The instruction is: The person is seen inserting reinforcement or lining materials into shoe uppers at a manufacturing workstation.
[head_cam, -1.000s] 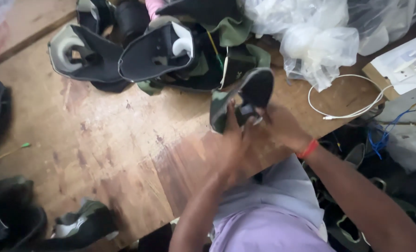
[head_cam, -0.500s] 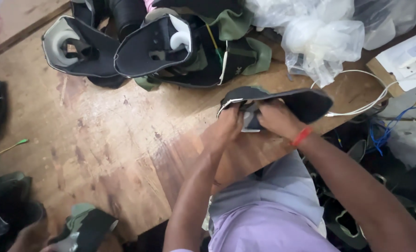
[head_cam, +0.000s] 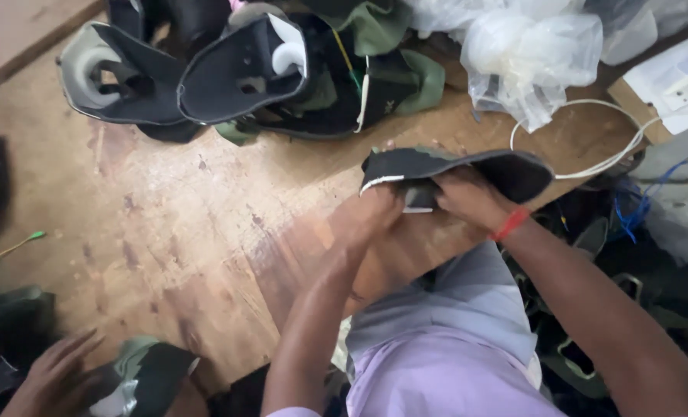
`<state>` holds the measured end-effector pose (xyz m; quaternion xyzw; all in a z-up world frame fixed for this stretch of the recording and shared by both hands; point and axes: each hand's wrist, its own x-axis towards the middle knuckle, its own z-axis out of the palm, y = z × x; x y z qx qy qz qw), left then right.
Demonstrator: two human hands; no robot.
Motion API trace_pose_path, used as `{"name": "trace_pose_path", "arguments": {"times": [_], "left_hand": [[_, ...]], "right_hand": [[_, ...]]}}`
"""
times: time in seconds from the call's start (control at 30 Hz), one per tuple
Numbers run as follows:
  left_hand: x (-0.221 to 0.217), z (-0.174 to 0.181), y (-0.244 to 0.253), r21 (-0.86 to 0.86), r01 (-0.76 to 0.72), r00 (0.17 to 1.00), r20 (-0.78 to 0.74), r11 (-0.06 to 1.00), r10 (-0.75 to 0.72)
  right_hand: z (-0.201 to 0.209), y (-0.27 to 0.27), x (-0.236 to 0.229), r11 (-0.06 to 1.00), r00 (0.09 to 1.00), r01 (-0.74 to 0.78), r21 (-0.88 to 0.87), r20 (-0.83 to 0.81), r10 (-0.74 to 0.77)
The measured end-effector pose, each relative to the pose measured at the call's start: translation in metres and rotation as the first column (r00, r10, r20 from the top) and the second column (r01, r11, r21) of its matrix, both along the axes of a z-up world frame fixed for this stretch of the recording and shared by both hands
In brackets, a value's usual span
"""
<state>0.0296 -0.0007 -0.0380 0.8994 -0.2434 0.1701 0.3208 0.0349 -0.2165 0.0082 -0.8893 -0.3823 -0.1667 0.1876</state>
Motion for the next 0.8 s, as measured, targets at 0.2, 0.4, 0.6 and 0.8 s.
{"name": "trace_pose_path", "arguments": {"times": [0.2, 0.4, 0.6, 0.8], "left_hand": [[0.009, 0.009, -0.001, -0.055, 0.055, 0.994, -0.090, 0.997, -0.059], [-0.002, 0.041, 0.007, 0.049, 0.033, 0.884, -0.468, 0.998, -0.006], [-0.026, 0.125, 0.005, 0.247, -0.012, 0.748, -0.641, 0.969, 0.172], [-0.030, 0.066, 0.000, 0.317, 0.076, 0.803, -0.582, 0.945, 0.130]], "right_hand": [[-0.011, 0.023, 0.008, 0.947, 0.907, 0.263, 0.186, -0.384, -0.176], [-0.039, 0.019, 0.015, 0.939, 0.916, 0.338, 0.055, -0.249, -0.315], [-0.026, 0.036, 0.017, 0.910, 0.901, 0.397, 0.121, -0.239, -0.362], [-0.046, -0.001, 0.035, 0.993, 0.941, 0.080, 0.084, -0.336, -0.047]]}}
